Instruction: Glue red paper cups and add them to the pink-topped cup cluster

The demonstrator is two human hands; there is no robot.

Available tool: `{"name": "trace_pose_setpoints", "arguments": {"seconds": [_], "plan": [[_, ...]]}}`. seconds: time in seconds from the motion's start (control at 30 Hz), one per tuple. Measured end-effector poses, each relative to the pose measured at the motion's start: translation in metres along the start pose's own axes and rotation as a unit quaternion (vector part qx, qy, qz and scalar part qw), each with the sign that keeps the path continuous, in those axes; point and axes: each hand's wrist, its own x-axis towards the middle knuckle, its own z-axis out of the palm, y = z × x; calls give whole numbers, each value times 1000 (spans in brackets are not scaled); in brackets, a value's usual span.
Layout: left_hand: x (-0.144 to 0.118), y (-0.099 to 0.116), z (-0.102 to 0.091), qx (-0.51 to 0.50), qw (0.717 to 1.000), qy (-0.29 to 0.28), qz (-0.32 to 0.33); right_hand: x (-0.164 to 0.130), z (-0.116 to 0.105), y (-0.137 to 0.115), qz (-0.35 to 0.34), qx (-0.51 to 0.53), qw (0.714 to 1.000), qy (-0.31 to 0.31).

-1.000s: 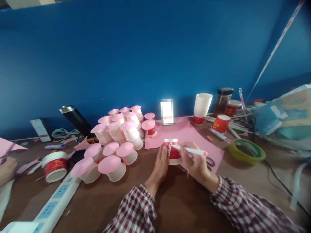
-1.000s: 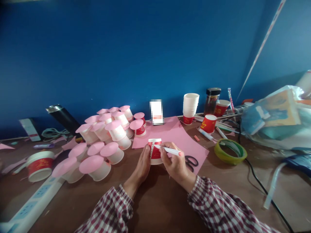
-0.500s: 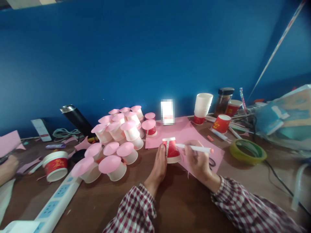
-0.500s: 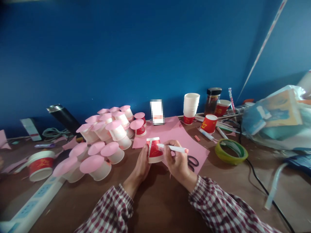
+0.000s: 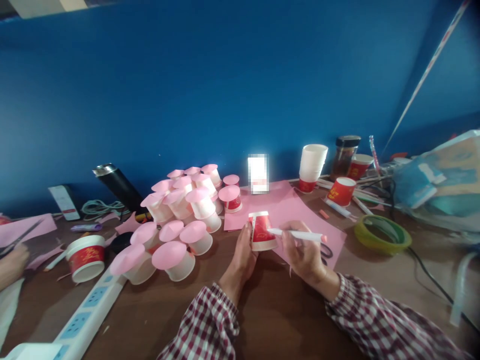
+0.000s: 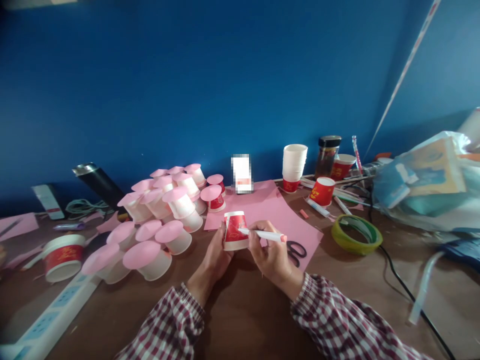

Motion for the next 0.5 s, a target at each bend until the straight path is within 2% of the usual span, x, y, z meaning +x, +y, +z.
{"name": "trace_pose_setpoints", "arguments": {"seconds": [0.2,0.5], "plan": [[0,0,0,-3,1000,-5,-2,4,-1,-3,-2,4,1000,12],[-3,4,2,34,999,-16,-11,6,-4,-9,12,33,999,-3]]}}
